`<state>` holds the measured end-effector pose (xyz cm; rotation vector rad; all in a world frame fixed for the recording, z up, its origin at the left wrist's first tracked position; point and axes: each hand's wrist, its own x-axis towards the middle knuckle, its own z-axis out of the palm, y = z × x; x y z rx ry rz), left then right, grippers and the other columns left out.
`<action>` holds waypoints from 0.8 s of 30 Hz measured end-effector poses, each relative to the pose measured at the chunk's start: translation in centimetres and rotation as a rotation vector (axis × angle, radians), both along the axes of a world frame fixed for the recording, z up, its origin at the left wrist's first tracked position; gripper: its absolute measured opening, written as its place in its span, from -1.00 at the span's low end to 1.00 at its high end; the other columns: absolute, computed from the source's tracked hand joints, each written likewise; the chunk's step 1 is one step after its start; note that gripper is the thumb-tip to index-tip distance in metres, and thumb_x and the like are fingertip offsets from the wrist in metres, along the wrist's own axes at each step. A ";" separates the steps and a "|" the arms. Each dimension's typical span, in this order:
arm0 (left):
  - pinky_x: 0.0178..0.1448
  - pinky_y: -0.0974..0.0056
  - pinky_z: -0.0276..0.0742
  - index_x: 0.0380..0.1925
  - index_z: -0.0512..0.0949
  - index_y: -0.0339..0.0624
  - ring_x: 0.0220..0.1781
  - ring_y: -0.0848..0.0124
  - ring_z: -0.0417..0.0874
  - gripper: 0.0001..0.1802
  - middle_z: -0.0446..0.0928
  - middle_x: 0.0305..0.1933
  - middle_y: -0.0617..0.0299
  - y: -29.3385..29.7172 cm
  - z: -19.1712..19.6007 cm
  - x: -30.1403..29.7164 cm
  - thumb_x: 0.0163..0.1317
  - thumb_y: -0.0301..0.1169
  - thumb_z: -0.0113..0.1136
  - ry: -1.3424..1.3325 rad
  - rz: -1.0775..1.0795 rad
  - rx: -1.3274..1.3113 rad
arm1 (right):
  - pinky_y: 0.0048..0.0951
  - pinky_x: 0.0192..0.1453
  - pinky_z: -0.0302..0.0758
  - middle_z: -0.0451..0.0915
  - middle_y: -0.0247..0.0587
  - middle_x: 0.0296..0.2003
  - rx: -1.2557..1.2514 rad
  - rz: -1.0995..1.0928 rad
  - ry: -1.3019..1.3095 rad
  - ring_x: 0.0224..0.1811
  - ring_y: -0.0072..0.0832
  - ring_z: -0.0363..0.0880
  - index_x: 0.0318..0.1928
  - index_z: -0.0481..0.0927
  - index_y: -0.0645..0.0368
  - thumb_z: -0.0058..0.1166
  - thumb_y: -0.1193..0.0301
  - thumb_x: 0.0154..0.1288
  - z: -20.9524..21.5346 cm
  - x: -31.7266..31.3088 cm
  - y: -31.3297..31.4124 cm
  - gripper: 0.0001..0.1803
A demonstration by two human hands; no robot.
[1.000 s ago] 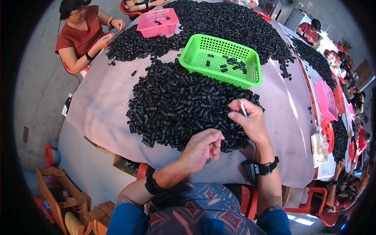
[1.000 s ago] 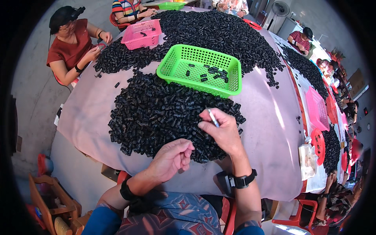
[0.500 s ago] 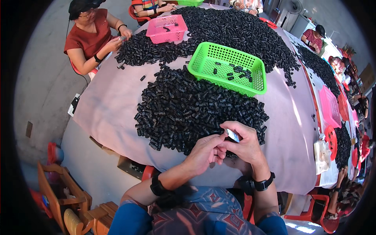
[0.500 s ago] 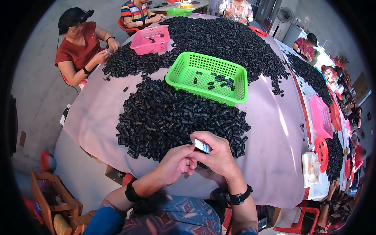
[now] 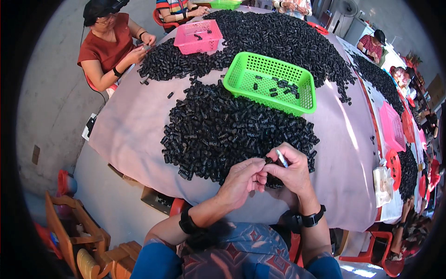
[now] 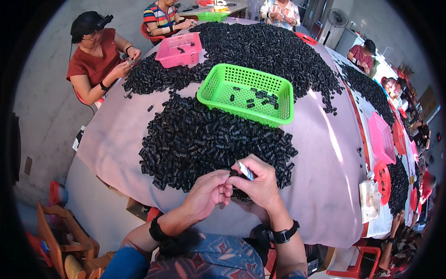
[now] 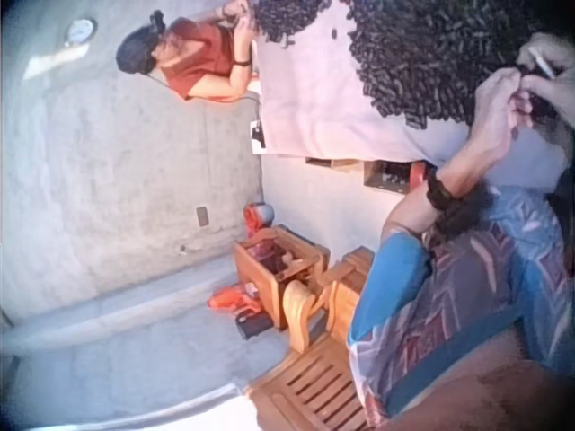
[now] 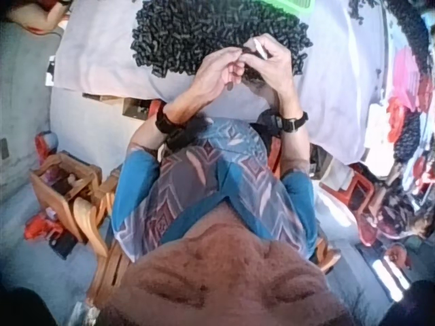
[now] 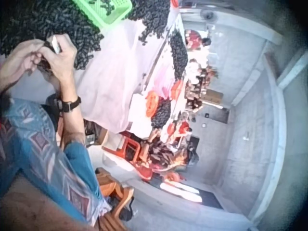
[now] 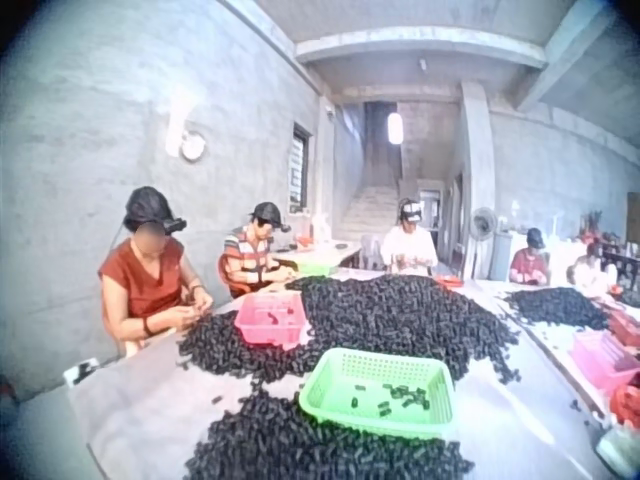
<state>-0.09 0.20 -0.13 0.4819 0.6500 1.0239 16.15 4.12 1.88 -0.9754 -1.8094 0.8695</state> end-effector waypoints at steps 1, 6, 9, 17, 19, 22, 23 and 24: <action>-0.40 0.40 0.47 -0.17 0.46 -0.23 -0.43 0.52 0.49 -0.76 0.46 -0.44 0.29 0.1 0.1 0.0 0.27 -0.32 0.02 0.002 -0.006 -0.012 | -0.60 -0.38 0.33 0.47 -0.35 -0.49 -0.041 -0.005 0.027 -0.46 -0.63 0.40 -0.36 0.56 0.25 0.35 0.50 -0.12 -0.1 0.0 0.1 -0.74; -0.38 0.40 0.48 -0.16 0.47 -0.25 -0.42 0.53 0.51 -0.77 0.50 -0.42 0.28 0.2 0.4 0.0 0.27 -0.35 0.03 -0.023 0.019 0.012 | -0.67 -0.35 0.32 0.47 -0.41 -0.47 -0.242 0.039 0.153 -0.43 -0.73 0.37 -0.32 0.59 0.26 0.28 0.51 0.01 0.1 0.1 0.0 -0.81; -0.38 0.40 0.49 -0.18 0.48 -0.23 -0.42 0.52 0.53 -0.79 0.51 -0.41 0.28 0.2 0.3 0.1 0.27 -0.35 0.05 -0.029 0.027 0.009 | -0.67 -0.34 0.33 0.47 -0.40 -0.47 -0.222 0.067 0.212 -0.43 -0.73 0.38 -0.30 0.59 0.28 0.26 0.52 0.03 -0.4 0.2 0.2 -0.81; -0.37 0.38 0.51 -0.22 0.50 -0.24 -0.42 0.52 0.53 -0.81 0.52 -0.41 0.26 -0.1 0.7 0.4 0.27 -0.36 0.06 -0.005 0.051 -0.008 | -0.60 -0.26 0.41 0.50 -0.35 -0.42 -0.332 0.082 0.229 -0.37 -0.64 0.49 -0.27 0.60 0.29 0.09 0.56 0.19 0.0 0.3 0.0 -0.90; -0.36 0.38 0.53 -0.22 0.50 -0.24 -0.41 0.51 0.54 -0.80 0.52 -0.40 0.26 0.0 0.5 0.3 0.27 -0.35 0.05 -0.012 0.049 -0.004 | -0.60 -0.27 0.40 0.50 -0.35 -0.43 -0.275 0.073 0.218 -0.37 -0.65 0.47 -0.27 0.60 0.29 0.08 0.56 0.19 -0.3 0.2 0.1 -0.90; -0.34 0.38 0.55 -0.20 0.50 -0.24 -0.37 0.50 0.56 -0.79 0.54 -0.37 0.25 0.0 0.8 0.4 0.29 -0.34 0.04 0.000 0.051 -0.014 | -0.61 -0.30 0.37 0.48 -0.36 -0.45 -0.182 0.068 0.174 -0.39 -0.66 0.44 -0.27 0.60 0.28 0.11 0.56 0.16 -0.5 0.3 0.3 -0.89; -0.32 0.38 0.56 -0.18 0.49 -0.24 -0.35 0.50 0.57 -0.78 0.54 -0.36 0.24 -0.1 0.9 0.4 0.30 -0.33 0.02 0.020 0.051 -0.028 | -0.61 -0.31 0.35 0.46 -0.37 -0.46 -0.144 0.068 0.141 -0.40 -0.67 0.42 -0.27 0.59 0.27 0.14 0.56 0.13 -0.5 0.3 0.3 -0.87; -0.32 0.38 0.56 -0.18 0.49 -0.24 -0.35 0.50 0.57 -0.78 0.54 -0.36 0.24 0.0 0.8 0.3 0.30 -0.33 0.02 0.020 0.054 -0.028 | -0.61 -0.31 0.35 0.46 -0.37 -0.46 -0.144 0.070 0.141 -0.40 -0.67 0.42 -0.27 0.59 0.27 0.14 0.56 0.13 -0.4 0.2 0.2 -0.87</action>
